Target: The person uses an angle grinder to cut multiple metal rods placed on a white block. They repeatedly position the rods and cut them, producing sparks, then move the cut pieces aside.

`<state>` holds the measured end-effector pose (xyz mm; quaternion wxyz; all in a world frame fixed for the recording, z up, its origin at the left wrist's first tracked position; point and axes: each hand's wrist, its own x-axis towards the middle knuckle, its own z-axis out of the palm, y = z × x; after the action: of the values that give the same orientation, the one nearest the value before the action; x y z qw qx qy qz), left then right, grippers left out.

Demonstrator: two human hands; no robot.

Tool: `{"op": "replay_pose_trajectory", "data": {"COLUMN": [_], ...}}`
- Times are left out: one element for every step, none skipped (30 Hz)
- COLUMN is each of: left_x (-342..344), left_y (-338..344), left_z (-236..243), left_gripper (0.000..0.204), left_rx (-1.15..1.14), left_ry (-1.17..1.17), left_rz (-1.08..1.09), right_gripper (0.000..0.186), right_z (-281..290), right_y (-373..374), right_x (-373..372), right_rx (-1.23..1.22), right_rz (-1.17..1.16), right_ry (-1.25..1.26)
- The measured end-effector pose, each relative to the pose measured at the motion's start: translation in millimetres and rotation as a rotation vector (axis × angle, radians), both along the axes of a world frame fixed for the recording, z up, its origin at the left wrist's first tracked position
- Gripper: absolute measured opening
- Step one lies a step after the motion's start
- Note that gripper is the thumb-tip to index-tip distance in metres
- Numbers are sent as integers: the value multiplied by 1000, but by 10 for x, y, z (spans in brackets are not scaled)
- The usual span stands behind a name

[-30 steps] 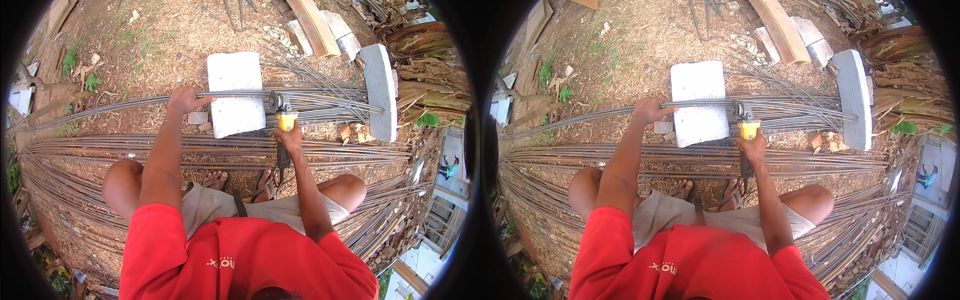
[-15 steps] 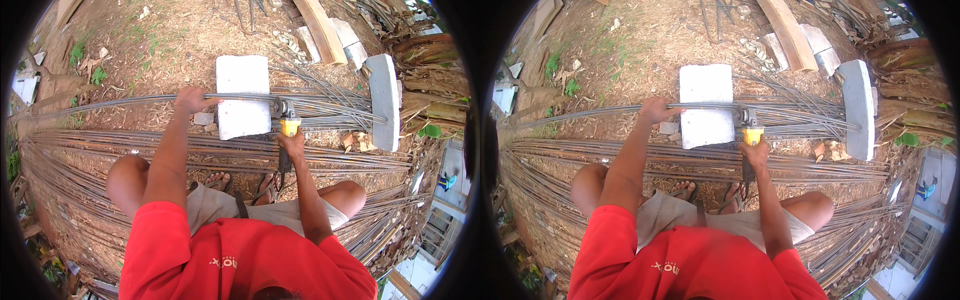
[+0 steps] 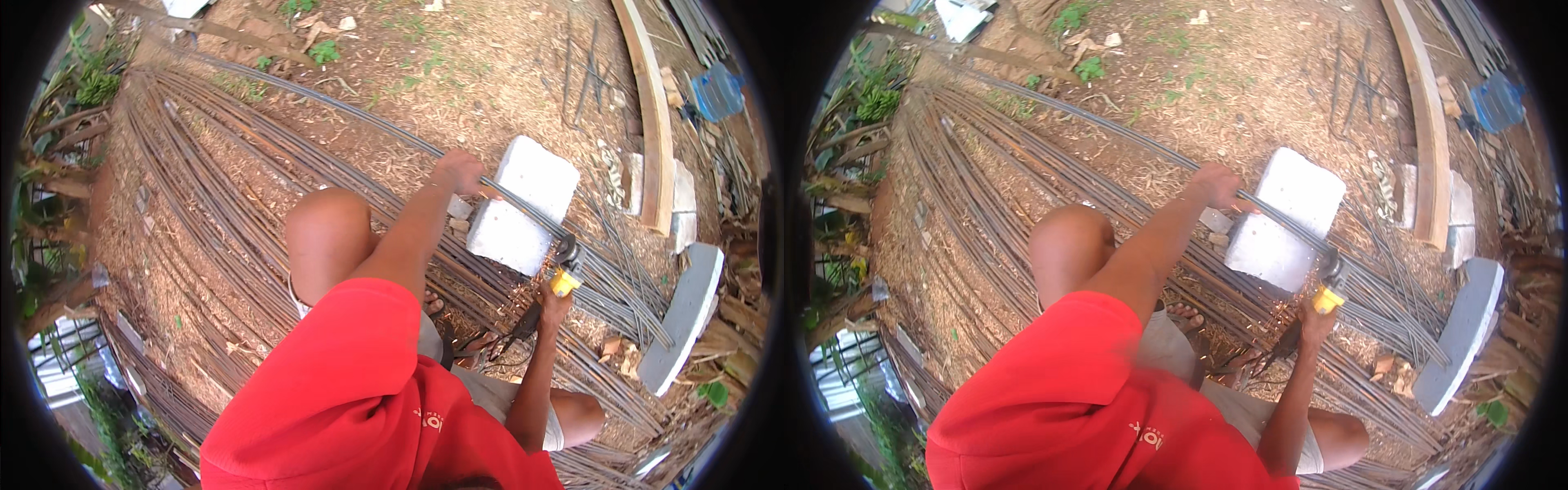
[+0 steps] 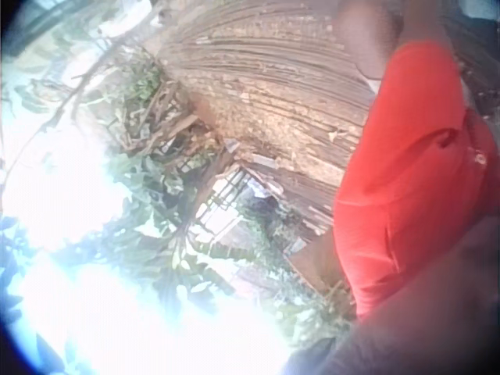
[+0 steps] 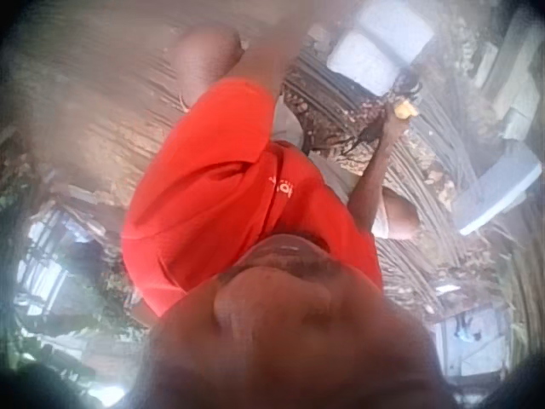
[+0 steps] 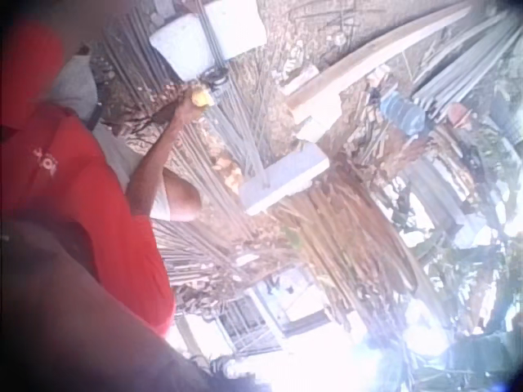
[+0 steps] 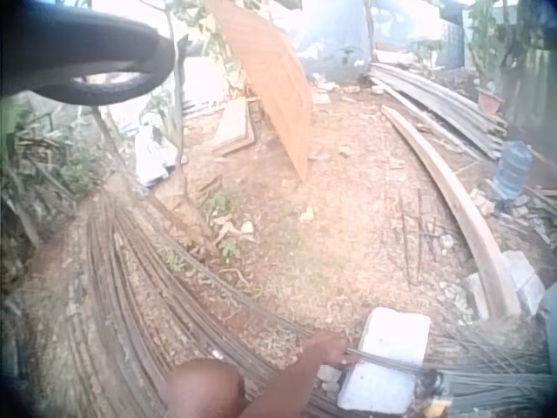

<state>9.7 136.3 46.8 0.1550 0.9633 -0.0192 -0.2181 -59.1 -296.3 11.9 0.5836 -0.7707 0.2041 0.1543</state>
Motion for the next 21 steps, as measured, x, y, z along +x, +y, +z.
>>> {"op": "replay_pose_trajectory", "data": {"left_x": [-2,-17,-19,-27,-29,-34,-35,-34,-25,-16,-18,-25,-25,-25,-31,-34,-44,-58,-66,-67,-61], "left_y": [3,14,12,22,17,19,16,15,15,15,10,8,10,14,16,14,17,17,17,15,10], "left_z": [8,12,12,8,-1,-12,-25,-40,-54,-69,-88,-107,-125,-141,-157,-170,-180,-187,-189,-187,-182], "left_gripper": [114,113,112,111,111,110,112,112,112,111,111,111,111,111,111,111,111,111,111,111,110], "left_rx": [-2,-14,-20,-31,-44,-53,-34,-44,-42,-41,-45,-50,-49,-53,-54,-54,-56,-58,-50,-48,-38], "left_ry": [-3,-3,-8,-26,-45,-50,-44,-42,-22,-2,-28,-54,-57,-77,-73,-74,-108,-146,-165,-163,-143], "left_rz": [-6,-10,-5,1,4,1,17,23,21,18,25,32,30,38,39,39,38,36,36,40,44], "right_gripper": [43,43,43,41,42,44,45,47,48,44,40,35,34,35,35,36,38,39,40,40,41], "right_z": [-11,-40,-32,-55,-73,-99,-135,-172,-212,-248,-281,-321,-309,-318,-304,-286,-274,-259,-243,-239,-236], "right_y": [-1,22,-11,-10,-30,-49,-65,-84,-98,-111,-115,-89,-118,-102,-109,-112,-103,-102,-110,-109,-116], "right_x": [5,23,10,5,-5,-7,-1,9,11,17,37,62,43,52,44,38,37,46,42,62,42], "right_rx": [-35,-119,-2,22,43,80,65,56,48,-20,-90,-191,-24,-13,6,-4,12,20,-1,-20,63], "right_rz": [11,24,19,-1,17,-9,2,-9,-21,14,44,30,28,38,35,5,18,42,45,35,41], "right_ry": [-6,-68,-15,-41,-86,-61,-79,-60,-42,-125,-203,-219,-119,-136,-136,-96,-95,-117,-90,-62,-97]}}
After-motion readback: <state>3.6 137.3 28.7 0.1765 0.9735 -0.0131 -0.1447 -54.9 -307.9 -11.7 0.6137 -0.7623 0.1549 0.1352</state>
